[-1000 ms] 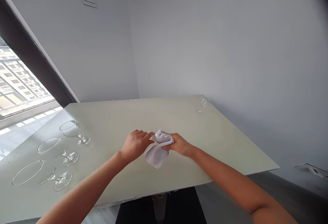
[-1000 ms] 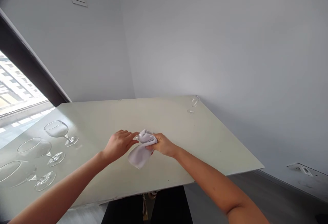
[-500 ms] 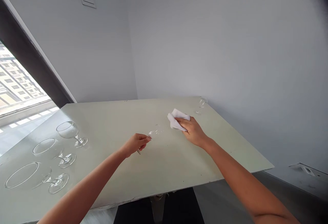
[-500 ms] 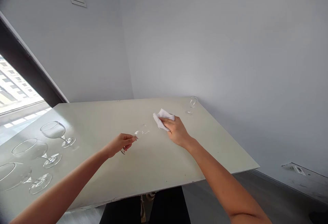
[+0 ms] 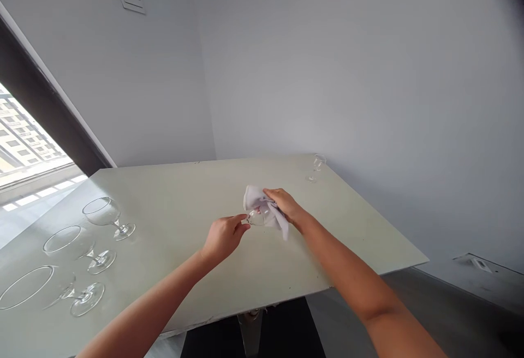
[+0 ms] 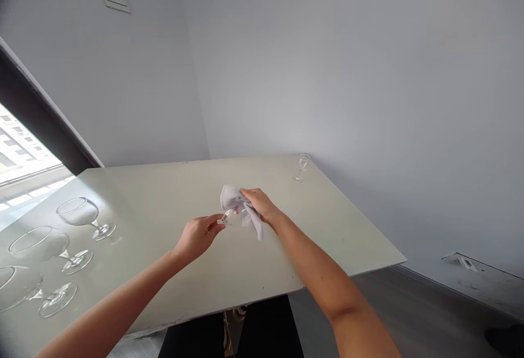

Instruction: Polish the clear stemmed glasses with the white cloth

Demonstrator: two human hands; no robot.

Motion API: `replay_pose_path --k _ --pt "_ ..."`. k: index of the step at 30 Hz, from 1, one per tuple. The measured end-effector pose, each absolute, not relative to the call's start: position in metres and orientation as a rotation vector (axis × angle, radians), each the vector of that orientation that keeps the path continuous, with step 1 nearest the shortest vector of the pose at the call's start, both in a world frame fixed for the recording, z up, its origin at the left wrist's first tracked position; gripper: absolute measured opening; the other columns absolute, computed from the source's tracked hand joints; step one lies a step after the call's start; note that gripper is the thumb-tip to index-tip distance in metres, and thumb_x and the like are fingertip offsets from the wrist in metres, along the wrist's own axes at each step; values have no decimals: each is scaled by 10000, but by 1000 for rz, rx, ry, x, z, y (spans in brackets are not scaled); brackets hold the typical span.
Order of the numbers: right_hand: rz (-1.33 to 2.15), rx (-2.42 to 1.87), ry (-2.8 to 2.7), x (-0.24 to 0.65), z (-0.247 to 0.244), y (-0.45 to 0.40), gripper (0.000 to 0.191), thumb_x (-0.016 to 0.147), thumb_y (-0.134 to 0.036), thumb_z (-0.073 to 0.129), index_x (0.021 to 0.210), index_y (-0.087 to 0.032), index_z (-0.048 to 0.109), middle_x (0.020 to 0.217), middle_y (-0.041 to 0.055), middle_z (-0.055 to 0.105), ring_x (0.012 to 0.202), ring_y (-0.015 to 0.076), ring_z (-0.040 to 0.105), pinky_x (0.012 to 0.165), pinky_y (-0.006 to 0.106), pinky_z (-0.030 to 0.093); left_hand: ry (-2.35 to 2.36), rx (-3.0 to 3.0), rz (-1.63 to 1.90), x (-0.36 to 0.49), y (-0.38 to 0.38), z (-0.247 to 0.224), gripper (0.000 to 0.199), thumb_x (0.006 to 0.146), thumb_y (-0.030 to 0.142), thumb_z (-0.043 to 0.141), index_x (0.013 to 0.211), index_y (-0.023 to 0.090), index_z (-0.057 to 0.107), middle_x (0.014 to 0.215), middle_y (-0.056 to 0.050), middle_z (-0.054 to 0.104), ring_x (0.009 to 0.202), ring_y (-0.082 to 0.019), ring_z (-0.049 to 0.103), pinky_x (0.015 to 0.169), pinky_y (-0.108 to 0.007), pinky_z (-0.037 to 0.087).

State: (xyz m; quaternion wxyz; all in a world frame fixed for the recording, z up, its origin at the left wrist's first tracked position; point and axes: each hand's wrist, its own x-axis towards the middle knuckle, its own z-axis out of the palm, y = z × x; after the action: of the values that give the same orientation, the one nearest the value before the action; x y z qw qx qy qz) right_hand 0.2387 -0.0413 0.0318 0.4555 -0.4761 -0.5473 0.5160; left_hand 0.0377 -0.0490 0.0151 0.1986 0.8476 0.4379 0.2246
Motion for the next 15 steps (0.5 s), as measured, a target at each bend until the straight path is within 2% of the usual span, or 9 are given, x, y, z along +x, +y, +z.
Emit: replay_pose_path --k 3,8,11,15 --pt "1491 -959 -891 232 24 -38 435 774 -550 438 817 -151 607 681 72 630 666 209 600 590 322 462 1258 2115 662 47 -49 11 276 825 391 383 974 243 561 622 25 553 567 -124 492 548 -231 354" --pt "1301 -806 -589 193 0 -48 449 775 -582 420 944 -196 573 900 64 631 847 214 584 686 323 469 1230 1804 863 69 -48 2 340 838 369 367 1150 253 435 767 9 566 588 -112 503 531 -230 398" --pt "1222 -853 -686 175 -7 -55 453 775 -582 442 991 -204 570 993 62 612 915 205 553 731 305 451 1186 1694 1010 79 -47 0 376 852 361 361 1215 278 416 959 -40 548 713 -127 542 590 -251 452" --pt "1243 -866 -818 168 -7 -61 419 742 -537 538 997 -205 570 948 55 613 872 181 545 722 275 433 1187 1660 1133 84 -46 -8 442 838 317 411 1278 289 390 1253 -111 370 968 -185 522 686 -309 490"
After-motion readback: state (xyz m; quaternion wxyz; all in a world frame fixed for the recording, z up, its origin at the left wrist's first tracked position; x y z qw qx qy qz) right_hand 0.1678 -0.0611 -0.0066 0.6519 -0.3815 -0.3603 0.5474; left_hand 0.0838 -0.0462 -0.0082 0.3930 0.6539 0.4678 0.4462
